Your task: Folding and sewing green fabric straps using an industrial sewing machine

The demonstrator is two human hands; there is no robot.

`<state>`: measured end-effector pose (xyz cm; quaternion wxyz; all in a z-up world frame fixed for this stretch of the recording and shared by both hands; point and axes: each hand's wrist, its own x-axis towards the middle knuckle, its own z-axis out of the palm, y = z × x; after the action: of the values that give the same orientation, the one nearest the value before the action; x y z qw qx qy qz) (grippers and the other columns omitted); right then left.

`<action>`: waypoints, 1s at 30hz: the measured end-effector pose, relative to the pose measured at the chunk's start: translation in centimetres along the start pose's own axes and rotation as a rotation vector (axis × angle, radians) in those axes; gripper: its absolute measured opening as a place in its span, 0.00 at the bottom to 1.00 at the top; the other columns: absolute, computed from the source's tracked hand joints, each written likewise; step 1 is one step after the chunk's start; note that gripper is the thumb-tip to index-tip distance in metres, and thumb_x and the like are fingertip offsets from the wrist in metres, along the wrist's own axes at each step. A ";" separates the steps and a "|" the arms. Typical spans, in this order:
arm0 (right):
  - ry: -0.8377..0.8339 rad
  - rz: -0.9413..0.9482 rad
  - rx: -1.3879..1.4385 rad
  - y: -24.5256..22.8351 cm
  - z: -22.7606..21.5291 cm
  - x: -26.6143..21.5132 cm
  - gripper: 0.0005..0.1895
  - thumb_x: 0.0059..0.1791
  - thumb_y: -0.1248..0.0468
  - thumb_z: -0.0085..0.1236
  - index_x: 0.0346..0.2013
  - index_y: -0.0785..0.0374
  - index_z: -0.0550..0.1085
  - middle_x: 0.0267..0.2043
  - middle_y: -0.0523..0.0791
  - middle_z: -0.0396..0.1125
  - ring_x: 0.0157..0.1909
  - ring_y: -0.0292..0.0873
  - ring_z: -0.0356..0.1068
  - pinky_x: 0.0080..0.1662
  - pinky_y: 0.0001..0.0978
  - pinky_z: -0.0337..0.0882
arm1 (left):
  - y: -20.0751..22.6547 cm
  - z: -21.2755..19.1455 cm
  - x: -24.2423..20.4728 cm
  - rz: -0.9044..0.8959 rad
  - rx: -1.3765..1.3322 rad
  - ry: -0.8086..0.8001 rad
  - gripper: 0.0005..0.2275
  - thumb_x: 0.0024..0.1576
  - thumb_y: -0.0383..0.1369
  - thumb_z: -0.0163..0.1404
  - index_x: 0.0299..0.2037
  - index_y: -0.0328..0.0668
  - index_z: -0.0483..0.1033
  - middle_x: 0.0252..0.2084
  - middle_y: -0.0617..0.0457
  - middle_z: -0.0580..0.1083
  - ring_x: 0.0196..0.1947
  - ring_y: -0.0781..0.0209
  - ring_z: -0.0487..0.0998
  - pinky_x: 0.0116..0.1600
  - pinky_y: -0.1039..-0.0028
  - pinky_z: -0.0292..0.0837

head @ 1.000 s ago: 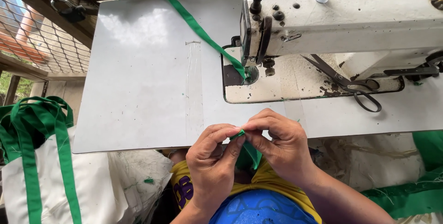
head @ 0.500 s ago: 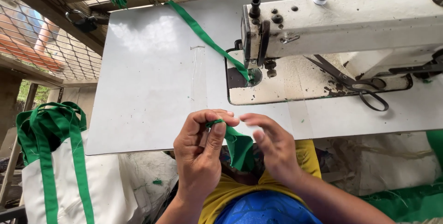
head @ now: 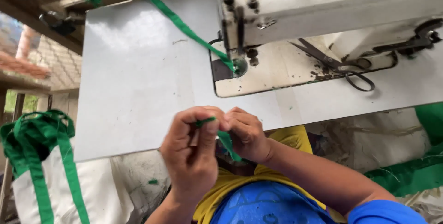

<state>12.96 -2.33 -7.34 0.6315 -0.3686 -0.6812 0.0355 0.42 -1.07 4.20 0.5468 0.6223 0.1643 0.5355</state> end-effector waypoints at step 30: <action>0.128 0.172 -0.347 -5.6 -3.8 1.9 0.13 0.46 0.57 0.69 0.35 0.60 0.75 0.35 0.43 0.63 0.36 0.42 0.64 0.42 0.34 0.68 | -2.5 1.2 1.2 -0.103 0.235 0.303 0.02 0.65 0.26 0.48 0.44 0.38 0.69 0.35 0.44 0.80 0.36 0.56 0.84 0.46 0.71 0.83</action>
<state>13.90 -6.92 -2.08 0.5953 -0.5303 -0.6015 -0.0521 2.82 0.11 2.84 0.4660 0.5850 0.3375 0.5716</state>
